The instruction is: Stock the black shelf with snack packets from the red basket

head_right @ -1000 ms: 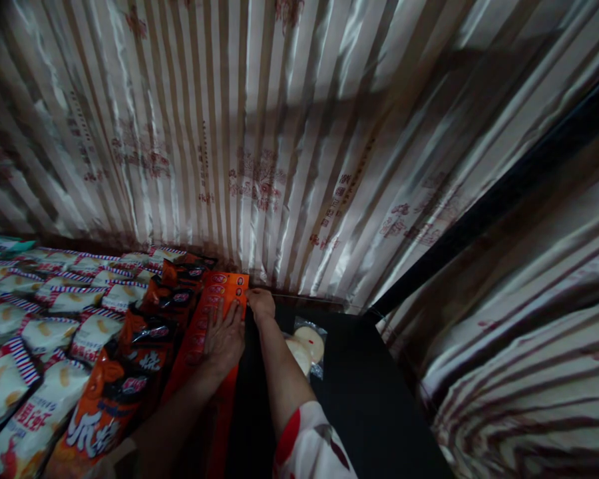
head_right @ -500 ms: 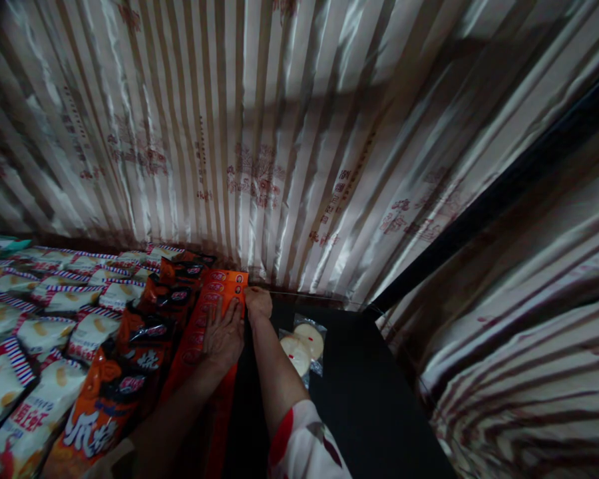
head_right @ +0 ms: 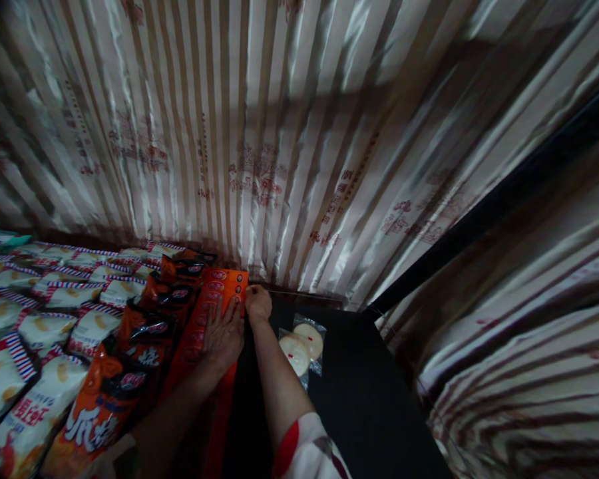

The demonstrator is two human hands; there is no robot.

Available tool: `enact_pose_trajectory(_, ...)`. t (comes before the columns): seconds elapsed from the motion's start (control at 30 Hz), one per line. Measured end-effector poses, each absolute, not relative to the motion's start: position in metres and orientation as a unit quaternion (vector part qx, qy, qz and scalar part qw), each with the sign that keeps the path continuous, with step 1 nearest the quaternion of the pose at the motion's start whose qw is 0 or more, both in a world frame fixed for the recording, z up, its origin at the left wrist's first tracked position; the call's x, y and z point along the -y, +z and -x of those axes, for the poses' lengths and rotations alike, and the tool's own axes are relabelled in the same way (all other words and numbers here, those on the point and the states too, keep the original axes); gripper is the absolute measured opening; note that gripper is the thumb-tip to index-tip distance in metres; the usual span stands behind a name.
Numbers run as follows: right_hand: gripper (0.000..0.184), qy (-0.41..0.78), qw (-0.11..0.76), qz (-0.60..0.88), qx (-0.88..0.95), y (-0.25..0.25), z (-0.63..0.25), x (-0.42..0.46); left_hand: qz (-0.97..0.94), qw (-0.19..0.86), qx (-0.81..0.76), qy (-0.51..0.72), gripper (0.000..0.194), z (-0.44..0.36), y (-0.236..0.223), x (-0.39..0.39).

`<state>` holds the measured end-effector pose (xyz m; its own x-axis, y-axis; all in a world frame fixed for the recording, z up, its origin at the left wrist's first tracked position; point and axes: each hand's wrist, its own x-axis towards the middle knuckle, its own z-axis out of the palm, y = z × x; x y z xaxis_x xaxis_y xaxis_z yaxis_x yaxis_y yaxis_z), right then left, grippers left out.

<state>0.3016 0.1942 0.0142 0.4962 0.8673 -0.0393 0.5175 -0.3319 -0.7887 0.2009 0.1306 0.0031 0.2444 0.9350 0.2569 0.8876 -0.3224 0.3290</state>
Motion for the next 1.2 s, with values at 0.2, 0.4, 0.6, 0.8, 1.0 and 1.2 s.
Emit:
enact_pose_trajectory(0.2, 0.03, 0.114, 0.397, 0.715, 0.564, 0.007, -0.287, -0.157, -0.794, 0.061, -0.574, 0.188, 0.049, -0.2, 0.001, -0.132)
enact_pose_trajectory(0.4, 0.037, 0.156, 0.398, 0.705, 0.566, 0.001, -0.289, -0.146, -0.785, 0.046, -0.582, 0.208, 0.05, -0.201, -0.004, -0.132)
enact_pose_trajectory(0.6, 0.042, 0.186, 0.444, 0.689, 0.543, -0.003, -0.295, -0.146, -0.765, 0.005, -0.594, 0.248, 0.044, -0.203, -0.006, -0.132)
enact_pose_trajectory(0.8, 0.043, 0.21, 0.451, 0.685, 0.532, -0.007, -0.294, -0.144, -0.757, 0.002, -0.606, 0.247, 0.04, -0.201, -0.001, -0.133)
enact_pose_trajectory(1.0, 0.04, 0.223, 0.464, 0.685, 0.516, -0.002, -0.294, -0.143, -0.747, -0.038, -0.623, 0.229, 0.038, -0.2, 0.008, -0.131)
enact_pose_trajectory(1.2, 0.04, 0.162, 0.45, 0.707, 0.521, 0.005, -0.289, -0.133, -0.748, -0.036, -0.621, 0.23, 0.038, -0.199, 0.011, -0.128)
